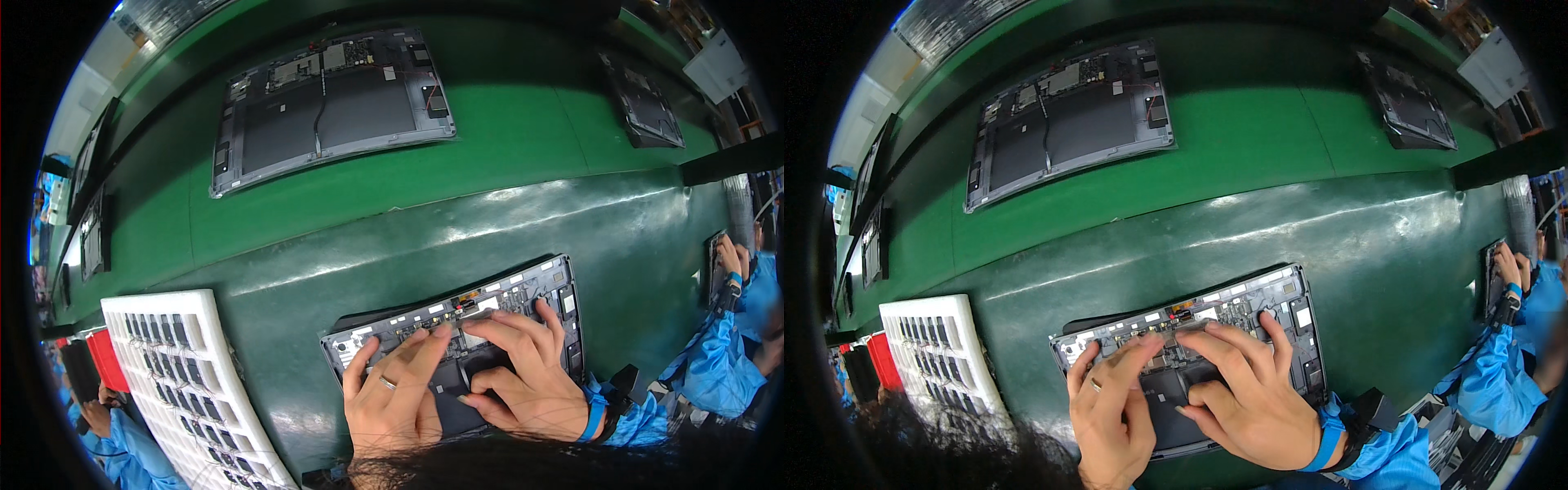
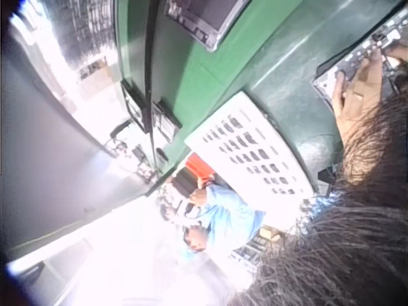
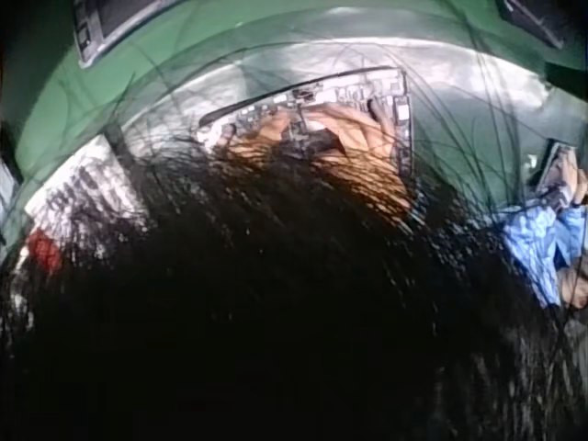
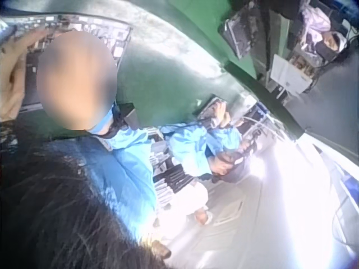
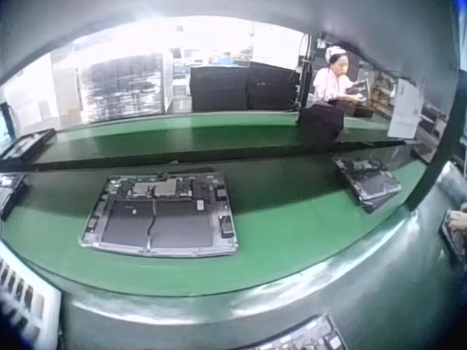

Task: Manually installing and connecting a component onto a tablet or laptop internal assembly on a production line.

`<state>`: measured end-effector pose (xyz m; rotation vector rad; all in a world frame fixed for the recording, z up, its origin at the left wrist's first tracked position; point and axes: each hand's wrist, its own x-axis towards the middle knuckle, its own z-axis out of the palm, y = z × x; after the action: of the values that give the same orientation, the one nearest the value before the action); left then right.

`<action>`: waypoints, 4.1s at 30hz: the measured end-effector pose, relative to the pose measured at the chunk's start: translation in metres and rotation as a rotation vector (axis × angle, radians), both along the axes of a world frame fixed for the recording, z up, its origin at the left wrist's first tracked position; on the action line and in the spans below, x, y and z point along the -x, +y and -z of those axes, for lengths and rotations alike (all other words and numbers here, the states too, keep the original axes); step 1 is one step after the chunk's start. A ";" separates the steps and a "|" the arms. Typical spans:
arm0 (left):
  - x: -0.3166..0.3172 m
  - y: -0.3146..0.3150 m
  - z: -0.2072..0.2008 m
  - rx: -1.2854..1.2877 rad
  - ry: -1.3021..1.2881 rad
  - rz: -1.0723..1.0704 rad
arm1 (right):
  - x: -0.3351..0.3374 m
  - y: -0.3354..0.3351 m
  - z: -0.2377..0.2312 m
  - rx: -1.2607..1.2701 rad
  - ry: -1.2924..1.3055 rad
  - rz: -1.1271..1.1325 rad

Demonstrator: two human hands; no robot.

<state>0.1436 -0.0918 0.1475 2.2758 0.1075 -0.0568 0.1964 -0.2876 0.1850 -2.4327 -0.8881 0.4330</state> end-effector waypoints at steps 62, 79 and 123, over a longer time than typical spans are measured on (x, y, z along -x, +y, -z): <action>-0.040 -0.034 -0.049 -0.086 0.003 0.182 | -0.017 -0.087 -0.014 0.169 -0.303 0.075; -0.173 0.195 -0.027 0.746 -0.305 -0.858 | -0.018 -0.075 0.002 0.014 -0.461 -0.091; 0.065 0.124 -0.038 0.241 -0.599 -0.724 | -0.039 -0.106 0.012 -0.543 -0.104 0.166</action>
<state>0.0787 0.0322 0.1858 1.8069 0.5588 0.9253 0.2355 -0.3940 0.1733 -2.0130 -0.7220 -0.0031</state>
